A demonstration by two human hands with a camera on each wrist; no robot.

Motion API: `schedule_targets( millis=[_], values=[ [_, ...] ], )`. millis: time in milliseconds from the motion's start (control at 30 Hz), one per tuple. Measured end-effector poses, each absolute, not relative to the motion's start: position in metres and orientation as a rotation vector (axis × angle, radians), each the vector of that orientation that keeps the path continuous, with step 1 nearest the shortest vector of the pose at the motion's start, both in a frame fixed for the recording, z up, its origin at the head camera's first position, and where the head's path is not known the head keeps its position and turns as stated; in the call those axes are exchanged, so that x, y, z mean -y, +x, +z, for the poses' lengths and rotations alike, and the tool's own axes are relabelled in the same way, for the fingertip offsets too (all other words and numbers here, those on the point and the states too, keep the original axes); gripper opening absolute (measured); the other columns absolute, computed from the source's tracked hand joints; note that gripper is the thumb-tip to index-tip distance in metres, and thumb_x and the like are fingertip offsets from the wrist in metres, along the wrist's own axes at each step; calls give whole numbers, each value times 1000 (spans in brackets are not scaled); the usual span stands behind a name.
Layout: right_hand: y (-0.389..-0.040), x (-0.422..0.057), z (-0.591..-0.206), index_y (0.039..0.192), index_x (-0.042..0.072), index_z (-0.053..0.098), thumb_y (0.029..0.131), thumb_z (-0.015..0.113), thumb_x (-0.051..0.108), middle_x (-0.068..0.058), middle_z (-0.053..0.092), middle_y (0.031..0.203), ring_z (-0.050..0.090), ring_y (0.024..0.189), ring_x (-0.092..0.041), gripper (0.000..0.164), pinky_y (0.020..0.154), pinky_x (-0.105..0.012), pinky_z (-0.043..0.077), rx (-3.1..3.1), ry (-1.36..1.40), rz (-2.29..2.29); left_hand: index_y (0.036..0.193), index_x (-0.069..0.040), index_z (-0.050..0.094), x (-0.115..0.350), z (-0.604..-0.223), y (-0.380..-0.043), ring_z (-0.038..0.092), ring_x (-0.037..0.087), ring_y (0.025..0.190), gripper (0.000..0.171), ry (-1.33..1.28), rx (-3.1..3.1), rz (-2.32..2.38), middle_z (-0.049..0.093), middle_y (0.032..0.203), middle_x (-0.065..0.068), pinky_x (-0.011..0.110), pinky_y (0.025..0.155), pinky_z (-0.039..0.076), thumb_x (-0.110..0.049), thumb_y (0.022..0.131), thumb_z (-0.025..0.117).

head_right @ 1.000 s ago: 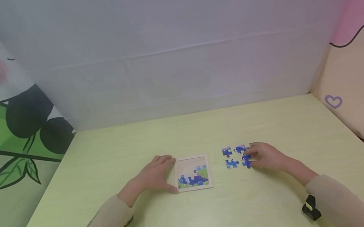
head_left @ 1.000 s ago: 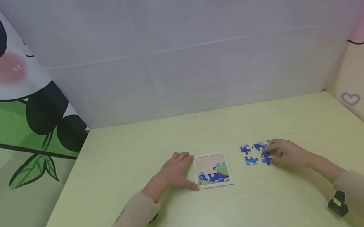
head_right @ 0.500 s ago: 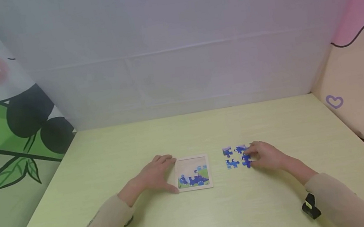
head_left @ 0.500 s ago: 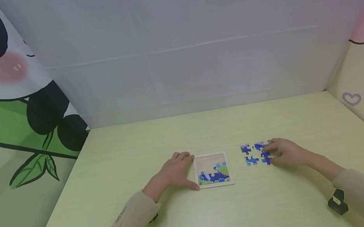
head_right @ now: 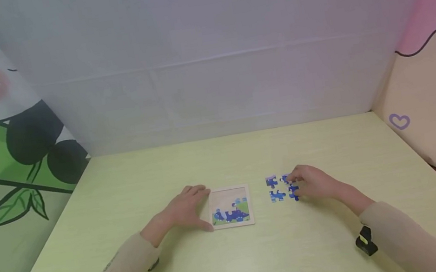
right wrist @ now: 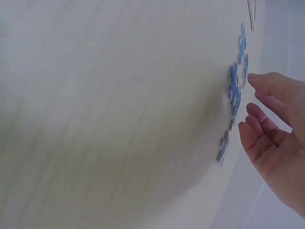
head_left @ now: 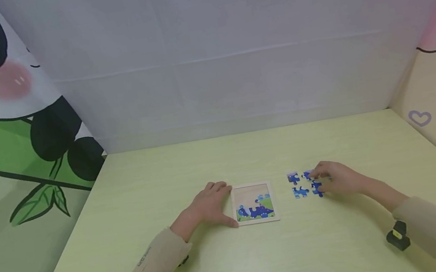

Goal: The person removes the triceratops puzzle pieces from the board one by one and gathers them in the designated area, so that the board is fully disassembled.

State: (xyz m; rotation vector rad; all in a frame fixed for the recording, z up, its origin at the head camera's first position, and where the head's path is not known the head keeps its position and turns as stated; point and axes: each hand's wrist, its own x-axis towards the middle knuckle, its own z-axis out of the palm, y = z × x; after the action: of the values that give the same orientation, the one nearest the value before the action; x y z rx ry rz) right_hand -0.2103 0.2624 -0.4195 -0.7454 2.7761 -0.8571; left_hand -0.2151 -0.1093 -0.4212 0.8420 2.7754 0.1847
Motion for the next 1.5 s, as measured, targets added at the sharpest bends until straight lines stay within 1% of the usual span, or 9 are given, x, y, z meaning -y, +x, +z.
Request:
schedule_targets(
  millis=[233, 300, 367, 467, 600, 700, 933, 1133, 1500],
  values=[
    [-216, -238, -417, 108, -3, 63, 76, 71, 9, -6, 60, 95, 53, 83, -20, 35, 68, -30, 46, -2764, -869, -828, 139, -9, 36, 110, -421, -214, 31, 28, 126, 102, 840, -2772, 189, 34, 142, 9, 41, 101, 35, -64, 61, 70],
    [-217, -230, -418, 109, -3, 62, 76, 71, 8, -6, 61, 96, 53, 84, -20, 36, 69, -30, 46, -2752, -882, -843, 139, -9, 35, 109, -421, -214, 31, 27, 126, 102, 841, -2772, 186, 33, 142, 9, 41, 102, 34, -64, 61, 70],
    [-217, -221, -419, 111, -2, 61, 77, 71, 10, -5, 60, 96, 53, 86, -19, 38, 72, -31, 47, -2741, -881, -846, 139, -9, 35, 109, -420, -214, 31, 27, 126, 102, 842, -2772, 190, 33, 142, 9, 41, 102, 34, -64, 61, 71],
    [-217, -205, -420, 114, -2, 59, 77, 72, 13, -5, 59, 96, 52, 84, -19, 42, 71, -30, 46, -2711, -881, -865, 139, -8, 36, 108, -419, -214, 31, 28, 126, 102, 845, -2768, 202, 34, 142, 10, 42, 102, 34, -63, 60, 71],
    [-217, -180, -422, 116, 1, 59, 75, 73, 16, -4, 57, 97, 48, 80, -17, 46, 66, -26, 43, -2667, -840, -886, 138, -7, 37, 109, -419, -214, 32, 28, 126, 102, 857, -2772, 196, 35, 141, 10, 41, 101, 35, -64, 60, 71],
    [-217, -163, -426, 117, 3, 58, 75, 74, 17, -2, 57, 99, 46, 81, -15, 47, 66, -25, 42, -2625, -807, -896, 138, -8, 37, 109, -420, -215, 32, 27, 125, 102, 858, -2778, 184, 35, 140, 9, 40, 100, 35, -64, 60, 71],
    [-218, -143, -429, 113, 4, 62, 72, 76, 18, 1, 57, 100, 47, 82, -12, 46, 70, -26, 43, -2599, -858, -833, 137, -8, 38, 109, -422, -216, 33, 27, 125, 101, 865, -2779, 189, 36, 140, 9, 40, 100, 35, -64, 60, 71],
    [-218, -139, -429, 109, 8, 65, 71, 76, 16, 2, 56, 101, 48, 87, -12, 40, 79, -30, 44, -2577, -811, -856, 137, -7, 38, 109, -419, -214, 33, 27, 124, 100, 864, -2784, 195, 36, 140, 10, 40, 101, 35, -63, 60, 72],
    [-220, -139, -431, 105, 11, 60, 72, 76, 14, 4, 58, 98, 49, 93, -14, 37, 88, -36, 43, -2548, -831, -872, 137, -7, 37, 110, -420, -215, 32, 28, 125, 101, 865, -2776, 203, 36, 140, 11, 41, 101, 35, -63, 60, 72]
  ],
)
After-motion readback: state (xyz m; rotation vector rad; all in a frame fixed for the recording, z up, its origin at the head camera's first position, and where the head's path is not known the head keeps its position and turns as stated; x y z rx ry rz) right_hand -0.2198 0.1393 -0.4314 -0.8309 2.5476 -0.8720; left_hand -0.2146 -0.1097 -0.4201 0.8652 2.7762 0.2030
